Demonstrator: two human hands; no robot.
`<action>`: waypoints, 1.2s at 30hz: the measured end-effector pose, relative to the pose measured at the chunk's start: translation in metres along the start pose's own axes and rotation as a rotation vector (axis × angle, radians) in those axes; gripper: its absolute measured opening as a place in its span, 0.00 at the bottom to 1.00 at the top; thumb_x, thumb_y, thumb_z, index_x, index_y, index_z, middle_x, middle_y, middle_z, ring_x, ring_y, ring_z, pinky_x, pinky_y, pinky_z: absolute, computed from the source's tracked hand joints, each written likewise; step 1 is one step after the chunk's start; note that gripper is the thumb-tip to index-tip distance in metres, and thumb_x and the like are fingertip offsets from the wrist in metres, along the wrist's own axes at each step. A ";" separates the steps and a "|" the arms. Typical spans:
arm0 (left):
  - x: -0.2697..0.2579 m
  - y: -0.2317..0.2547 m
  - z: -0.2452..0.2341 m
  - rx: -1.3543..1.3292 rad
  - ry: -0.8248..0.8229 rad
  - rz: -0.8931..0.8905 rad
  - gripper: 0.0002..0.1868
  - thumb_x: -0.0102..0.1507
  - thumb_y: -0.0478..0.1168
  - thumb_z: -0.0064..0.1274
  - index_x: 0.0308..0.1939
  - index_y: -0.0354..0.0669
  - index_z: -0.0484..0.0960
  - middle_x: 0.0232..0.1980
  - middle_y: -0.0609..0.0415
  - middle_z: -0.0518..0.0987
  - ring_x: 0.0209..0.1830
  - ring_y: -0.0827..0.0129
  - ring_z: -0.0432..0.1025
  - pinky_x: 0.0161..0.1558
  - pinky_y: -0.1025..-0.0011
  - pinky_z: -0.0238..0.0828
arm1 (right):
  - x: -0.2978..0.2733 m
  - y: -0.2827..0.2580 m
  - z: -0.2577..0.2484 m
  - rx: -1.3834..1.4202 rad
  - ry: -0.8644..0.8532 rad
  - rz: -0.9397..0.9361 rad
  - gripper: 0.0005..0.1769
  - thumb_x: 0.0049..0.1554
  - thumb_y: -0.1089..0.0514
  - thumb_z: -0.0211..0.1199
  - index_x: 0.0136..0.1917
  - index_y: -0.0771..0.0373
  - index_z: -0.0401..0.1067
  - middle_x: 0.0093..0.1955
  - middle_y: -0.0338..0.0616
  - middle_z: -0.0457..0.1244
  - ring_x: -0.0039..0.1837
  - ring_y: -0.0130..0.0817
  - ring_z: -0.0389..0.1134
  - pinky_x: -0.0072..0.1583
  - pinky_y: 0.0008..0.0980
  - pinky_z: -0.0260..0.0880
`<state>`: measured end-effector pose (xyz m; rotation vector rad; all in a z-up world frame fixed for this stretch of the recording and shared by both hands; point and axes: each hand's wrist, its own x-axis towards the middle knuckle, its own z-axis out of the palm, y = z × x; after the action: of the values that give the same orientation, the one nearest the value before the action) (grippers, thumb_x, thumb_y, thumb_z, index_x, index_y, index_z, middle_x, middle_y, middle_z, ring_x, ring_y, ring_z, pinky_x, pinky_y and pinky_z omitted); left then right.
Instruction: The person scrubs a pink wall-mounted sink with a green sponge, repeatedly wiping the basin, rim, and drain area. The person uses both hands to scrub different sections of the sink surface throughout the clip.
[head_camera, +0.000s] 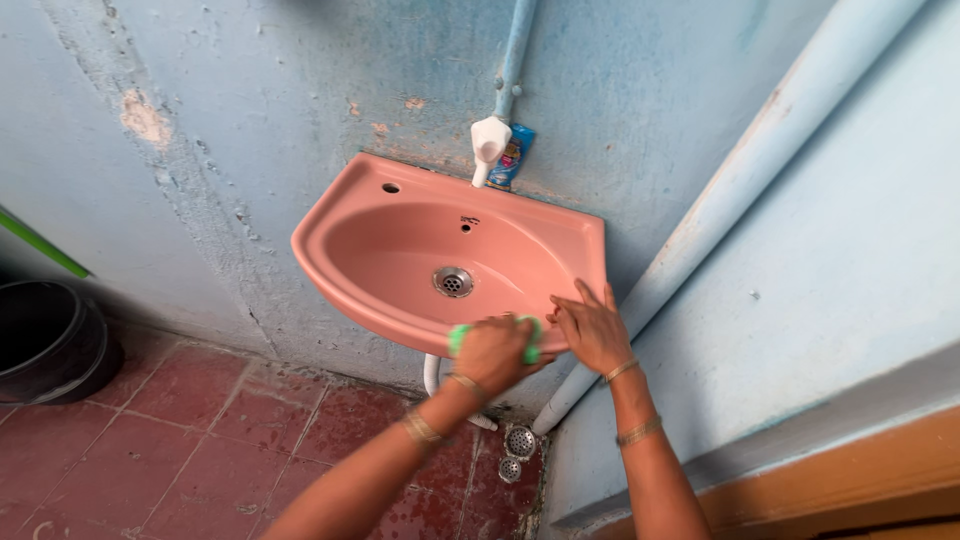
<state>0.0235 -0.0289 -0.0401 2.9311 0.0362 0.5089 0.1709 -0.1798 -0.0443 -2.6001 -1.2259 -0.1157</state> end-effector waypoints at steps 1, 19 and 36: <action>-0.015 -0.024 -0.010 -0.008 0.048 0.010 0.32 0.61 0.71 0.56 0.44 0.45 0.80 0.38 0.47 0.80 0.37 0.56 0.78 0.37 0.57 0.75 | -0.008 -0.012 -0.002 -0.031 0.023 -0.016 0.25 0.68 0.46 0.41 0.51 0.47 0.82 0.70 0.33 0.64 0.81 0.39 0.49 0.80 0.53 0.33; -0.026 -0.026 -0.038 0.042 0.038 -0.044 0.25 0.68 0.61 0.43 0.41 0.44 0.82 0.34 0.47 0.83 0.33 0.59 0.78 0.36 0.59 0.75 | -0.022 -0.088 -0.021 0.016 -0.007 -0.107 0.29 0.39 0.41 0.79 0.49 0.57 0.79 0.49 0.42 0.72 0.55 0.40 0.73 0.59 0.41 0.69; -0.035 -0.075 -0.022 -0.138 0.336 -0.040 0.22 0.62 0.59 0.57 0.31 0.43 0.81 0.34 0.45 0.81 0.36 0.51 0.77 0.44 0.55 0.74 | -0.032 -0.069 -0.017 -0.010 0.133 -0.074 0.38 0.31 0.45 0.83 0.55 0.56 0.78 0.52 0.41 0.71 0.58 0.38 0.70 0.73 0.42 0.58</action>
<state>-0.0168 0.0465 -0.0443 2.6744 0.0962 0.9504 0.0980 -0.1664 -0.0197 -2.5101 -1.2768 -0.3051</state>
